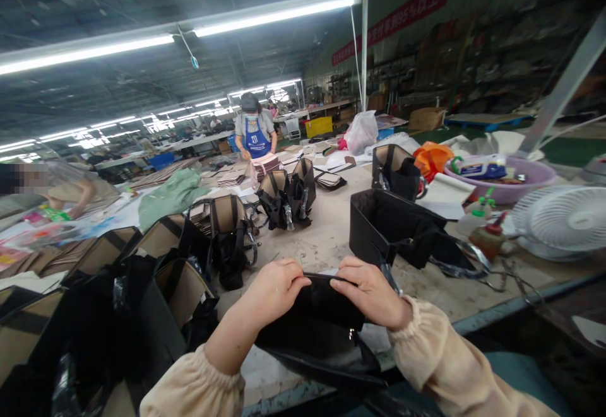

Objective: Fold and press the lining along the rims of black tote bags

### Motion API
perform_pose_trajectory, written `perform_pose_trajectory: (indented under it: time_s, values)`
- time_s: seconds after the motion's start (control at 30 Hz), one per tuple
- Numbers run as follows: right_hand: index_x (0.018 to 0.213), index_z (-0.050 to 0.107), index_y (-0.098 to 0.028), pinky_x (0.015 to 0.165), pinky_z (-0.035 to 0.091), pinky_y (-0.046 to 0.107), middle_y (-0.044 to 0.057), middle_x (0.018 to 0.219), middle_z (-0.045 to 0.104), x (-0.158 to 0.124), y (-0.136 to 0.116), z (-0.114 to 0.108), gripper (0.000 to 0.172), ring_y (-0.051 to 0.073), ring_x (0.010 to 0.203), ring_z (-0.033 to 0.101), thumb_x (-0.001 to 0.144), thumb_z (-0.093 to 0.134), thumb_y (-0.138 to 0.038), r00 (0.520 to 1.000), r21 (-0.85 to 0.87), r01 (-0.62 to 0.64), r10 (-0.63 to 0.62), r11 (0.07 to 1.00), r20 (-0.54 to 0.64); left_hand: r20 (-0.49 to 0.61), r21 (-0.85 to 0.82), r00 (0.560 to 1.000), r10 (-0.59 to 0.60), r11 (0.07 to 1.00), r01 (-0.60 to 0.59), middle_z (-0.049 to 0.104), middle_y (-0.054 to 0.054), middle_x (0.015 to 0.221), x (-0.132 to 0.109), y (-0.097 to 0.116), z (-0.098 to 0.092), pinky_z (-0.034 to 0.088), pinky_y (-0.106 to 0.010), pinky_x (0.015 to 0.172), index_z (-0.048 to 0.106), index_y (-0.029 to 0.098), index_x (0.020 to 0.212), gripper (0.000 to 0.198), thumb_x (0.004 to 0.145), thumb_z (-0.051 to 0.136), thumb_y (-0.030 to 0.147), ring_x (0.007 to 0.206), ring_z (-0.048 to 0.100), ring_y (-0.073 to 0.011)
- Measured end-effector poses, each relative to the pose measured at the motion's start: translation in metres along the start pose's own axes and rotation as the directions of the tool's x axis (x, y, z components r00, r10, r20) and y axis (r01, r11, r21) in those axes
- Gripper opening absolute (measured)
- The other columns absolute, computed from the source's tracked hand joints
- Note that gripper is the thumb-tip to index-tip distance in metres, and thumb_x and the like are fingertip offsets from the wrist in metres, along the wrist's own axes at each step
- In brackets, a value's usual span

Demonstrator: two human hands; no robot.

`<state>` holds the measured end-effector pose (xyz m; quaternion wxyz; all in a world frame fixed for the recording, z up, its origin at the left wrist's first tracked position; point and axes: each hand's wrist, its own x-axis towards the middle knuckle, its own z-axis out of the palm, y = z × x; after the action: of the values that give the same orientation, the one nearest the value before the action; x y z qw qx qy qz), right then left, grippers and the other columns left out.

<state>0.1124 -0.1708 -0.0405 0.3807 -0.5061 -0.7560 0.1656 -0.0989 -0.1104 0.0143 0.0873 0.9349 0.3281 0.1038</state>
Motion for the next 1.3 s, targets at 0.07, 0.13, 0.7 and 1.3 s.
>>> perform_pose_trajectory:
  time_s: [0.07,0.13,0.7,1.3]
  values:
    - [0.067,0.06,-0.019,0.068,0.04,0.025,0.0,0.074,0.054,0.0,0.001,0.001,0.027,0.011,0.071,0.052,0.09,0.05,-0.028,1.0,0.008,0.006,-0.006,1.0,-0.007,-0.004,0.035,1.0,-0.018,0.999,0.018,0.062,-0.003,0.078,0.0,0.001,0.001,0.043,-0.025,0.068,0.06,0.016,0.076,0.026,0.091,0.044,0.03,0.073,0.057,-0.0146]
    - [0.067,0.06,-0.019,0.068,0.04,0.025,0.0,0.074,0.054,0.0,0.001,0.002,0.027,0.011,0.071,0.052,0.09,0.049,-0.028,1.0,0.007,0.006,-0.006,1.0,-0.013,-0.016,0.059,0.999,-0.032,0.998,0.033,0.061,-0.004,0.077,0.001,0.003,0.002,0.042,-0.025,0.067,0.059,0.016,0.075,0.027,0.091,0.042,0.029,0.073,0.057,-0.0148]
    - [0.091,0.07,-0.028,0.074,0.044,0.025,0.0,0.089,0.062,0.002,-0.017,-0.009,0.027,0.014,0.079,0.059,0.081,0.058,-0.05,0.998,-0.219,-0.057,0.062,0.974,0.016,-0.049,0.097,0.996,-0.072,0.992,0.076,0.062,-0.005,0.076,0.005,0.008,0.005,0.043,-0.027,0.068,0.06,0.015,0.073,0.028,0.091,0.041,0.027,0.074,0.058,-0.0167]
    - [0.069,0.062,-0.021,0.067,0.041,0.027,0.002,0.076,0.058,0.014,-0.012,0.007,0.032,0.015,0.076,0.056,0.09,0.047,-0.039,1.0,-0.294,0.029,-0.028,0.955,0.009,-0.055,0.038,0.99,0.126,0.992,-0.124,0.059,-0.003,0.105,-0.013,0.01,-0.008,0.035,-0.041,0.101,0.064,0.021,0.071,0.01,0.08,0.061,0.023,0.105,0.05,-0.0209]
